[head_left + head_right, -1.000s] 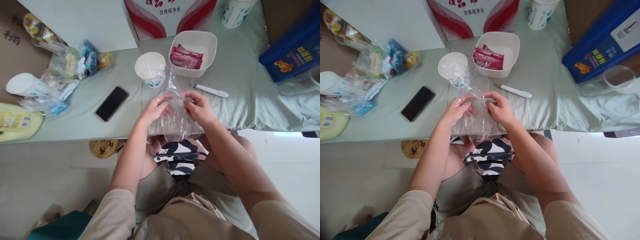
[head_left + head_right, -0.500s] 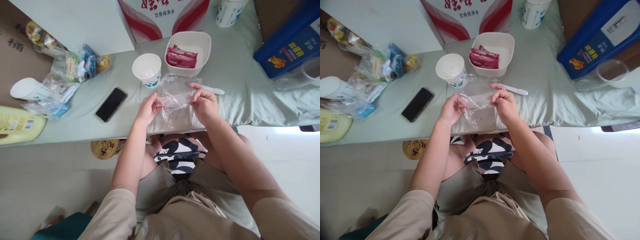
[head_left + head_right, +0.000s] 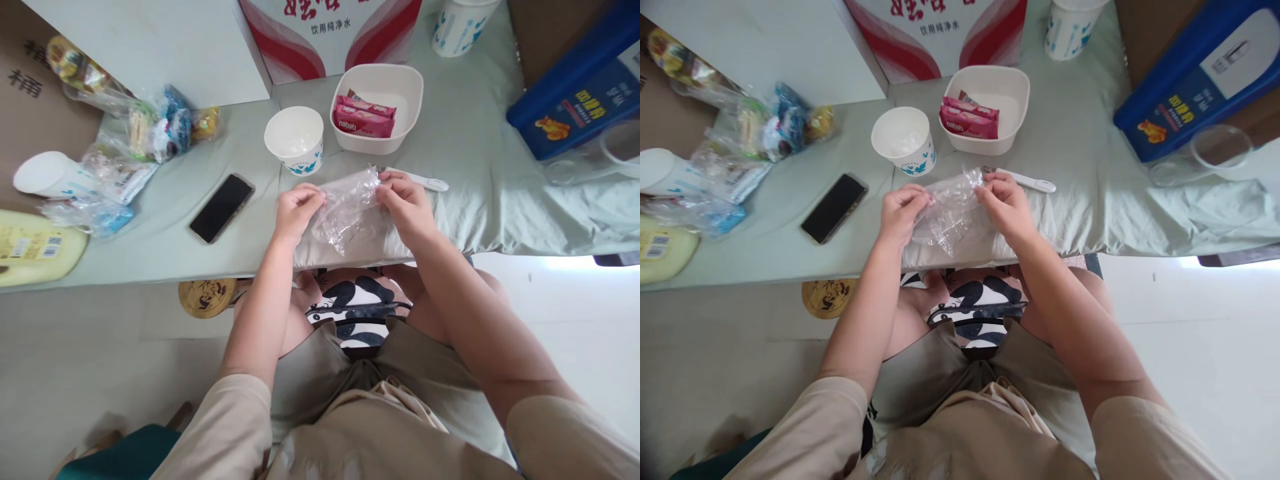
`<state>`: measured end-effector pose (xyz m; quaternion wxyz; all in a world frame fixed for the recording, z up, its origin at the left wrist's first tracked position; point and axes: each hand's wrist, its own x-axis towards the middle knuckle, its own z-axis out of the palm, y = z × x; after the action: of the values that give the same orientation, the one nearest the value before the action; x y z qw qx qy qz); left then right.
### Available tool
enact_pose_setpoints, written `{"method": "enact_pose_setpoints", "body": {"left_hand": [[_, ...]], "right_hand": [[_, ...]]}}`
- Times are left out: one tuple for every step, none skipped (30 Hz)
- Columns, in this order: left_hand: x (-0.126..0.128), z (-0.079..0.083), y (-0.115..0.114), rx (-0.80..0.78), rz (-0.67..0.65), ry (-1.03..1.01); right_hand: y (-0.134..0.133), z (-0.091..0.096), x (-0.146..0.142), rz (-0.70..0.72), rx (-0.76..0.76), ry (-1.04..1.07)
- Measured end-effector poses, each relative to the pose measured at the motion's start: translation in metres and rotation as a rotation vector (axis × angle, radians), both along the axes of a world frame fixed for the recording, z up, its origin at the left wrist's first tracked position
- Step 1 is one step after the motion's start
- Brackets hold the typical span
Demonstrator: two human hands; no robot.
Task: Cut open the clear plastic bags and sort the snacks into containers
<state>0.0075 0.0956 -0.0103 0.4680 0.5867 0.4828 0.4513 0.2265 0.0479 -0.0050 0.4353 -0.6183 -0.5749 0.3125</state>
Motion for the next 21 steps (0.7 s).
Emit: {"method": "enact_pose_setpoints", "body": {"left_hand": [[0.001,0.000,0.001,-0.008,0.013,-0.012],[0.002,0.000,0.001,-0.025,0.025,-0.034],[0.003,-0.001,0.002,-0.047,0.035,-0.061],[0.004,-0.001,0.003,-0.070,0.044,-0.089],[0.004,-0.002,0.004,-0.090,0.051,-0.115],[0.004,-0.002,0.004,-0.101,0.059,-0.137],[0.004,-0.003,0.005,-0.102,0.066,-0.156],[0.004,-0.003,0.005,-0.095,0.076,-0.169],[0.004,-0.002,0.005,-0.085,0.084,-0.175],[0.004,-0.002,0.005,-0.073,0.089,-0.176],[0.005,-0.001,0.004,-0.062,0.088,-0.171],[0.005,0.000,0.003,-0.053,0.082,-0.162],[0.005,0.001,0.002,-0.046,0.068,-0.151],[0.005,0.001,0.001,-0.043,0.046,-0.143],[0.006,0.002,0.000,-0.042,0.023,-0.139],[0.006,0.003,-0.001,-0.043,0.002,-0.138],[0.006,0.003,-0.002,-0.044,-0.014,-0.143],[0.005,0.002,-0.002,-0.044,-0.023,-0.157],[0.005,0.002,-0.002,-0.042,-0.024,-0.182],[0.004,0.001,-0.001,-0.038,-0.019,-0.216],[0.003,-0.001,0.000,-0.037,-0.008,-0.256]], "right_hand": [[-0.001,0.001,0.000,-0.049,0.025,-0.022],[-0.003,0.003,0.000,-0.118,0.049,-0.023],[-0.004,0.005,0.001,-0.189,0.065,-0.015],[-0.006,0.007,0.001,-0.232,0.067,-0.015],[-0.008,0.009,0.000,-0.239,0.049,-0.003],[-0.009,0.011,-0.001,-0.210,0.004,0.027],[-0.011,0.013,-0.002,-0.152,-0.064,0.074],[-0.013,0.014,-0.005,-0.088,-0.145,0.136],[-0.014,0.015,-0.007,-0.031,-0.228,0.210],[-0.015,0.016,-0.011,0.010,-0.302,0.293],[-0.016,0.017,-0.014,0.033,-0.359,0.381],[-0.016,0.017,-0.017,0.042,-0.394,0.473],[-0.016,0.017,-0.020,0.042,-0.406,0.562],[-0.015,0.016,-0.022,0.040,-0.397,0.638],[-0.014,0.014,-0.023,0.038,-0.370,0.691],[-0.012,0.012,-0.023,0.032,-0.330,0.719],[-0.010,0.009,-0.023,0.026,-0.283,0.725],[-0.009,0.006,-0.022,0.019,-0.238,0.715],[-0.007,0.003,-0.020,0.013,-0.201,0.692],[-0.006,0.000,-0.018,0.002,-0.176,0.663],[-0.005,-0.003,-0.015,-0.015,-0.159,0.630]]}}
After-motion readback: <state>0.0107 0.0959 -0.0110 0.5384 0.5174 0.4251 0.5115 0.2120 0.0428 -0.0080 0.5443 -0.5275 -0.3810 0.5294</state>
